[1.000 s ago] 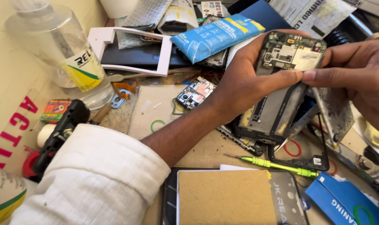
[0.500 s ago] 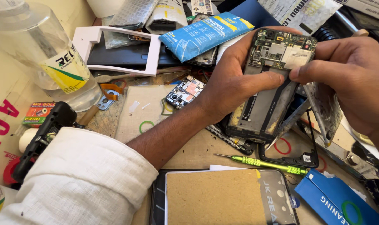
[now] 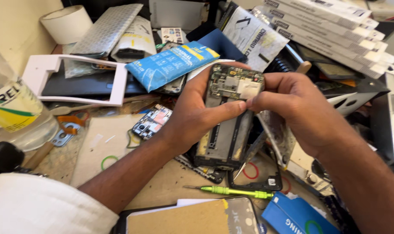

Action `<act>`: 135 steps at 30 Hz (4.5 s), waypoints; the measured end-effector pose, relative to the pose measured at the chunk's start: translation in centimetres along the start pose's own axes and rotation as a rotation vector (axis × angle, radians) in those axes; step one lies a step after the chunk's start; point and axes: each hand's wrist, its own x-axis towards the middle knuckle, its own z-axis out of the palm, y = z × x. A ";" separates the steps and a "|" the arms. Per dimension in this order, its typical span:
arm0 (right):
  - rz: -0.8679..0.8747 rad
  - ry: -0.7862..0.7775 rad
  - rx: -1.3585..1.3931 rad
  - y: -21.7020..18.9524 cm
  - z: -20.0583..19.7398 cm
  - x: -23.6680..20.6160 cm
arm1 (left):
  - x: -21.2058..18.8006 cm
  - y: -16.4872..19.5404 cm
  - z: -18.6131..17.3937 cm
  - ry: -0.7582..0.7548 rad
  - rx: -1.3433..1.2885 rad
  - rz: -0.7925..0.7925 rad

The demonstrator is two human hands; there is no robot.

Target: The person works at a cluttered repair bench, prying open a smartphone and peeling the battery out of the chassis by hand. They manipulate the exposed motherboard and midframe, set parts aside among other disassembled phones, and continue separating the battery and internal components.

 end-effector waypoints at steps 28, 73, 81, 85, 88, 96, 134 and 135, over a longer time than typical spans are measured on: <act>-0.071 0.105 -0.216 0.6 -1.3 1.0 | 0.7 1.4 -1.5 0.242 -0.508 -0.190; -0.115 -0.060 -0.887 0.8 1.4 1.4 | 1.7 -3.5 -5.0 0.241 0.398 0.077; -0.062 -0.036 -1.161 0.4 2.3 1.2 | 1.7 -3.6 -5.1 0.185 0.176 0.004; -0.042 -0.032 -1.188 0.3 2.4 1.0 | 1.7 -3.5 -5.1 0.167 0.177 0.004; -0.054 -0.048 -1.189 0.7 2.1 1.2 | 1.8 -3.4 -5.1 0.158 0.187 0.007; 0.081 -0.310 -1.100 2.4 -1.5 2.8 | 1.7 -3.1 -5.0 0.157 0.186 -0.005; 0.001 -0.381 -0.396 -0.7 -3.8 0.7 | 1.4 -0.5 -3.4 0.237 0.143 -0.230; 0.098 -0.355 -0.490 -0.9 -3.8 0.6 | 1.4 -0.5 -3.4 0.236 0.149 -0.220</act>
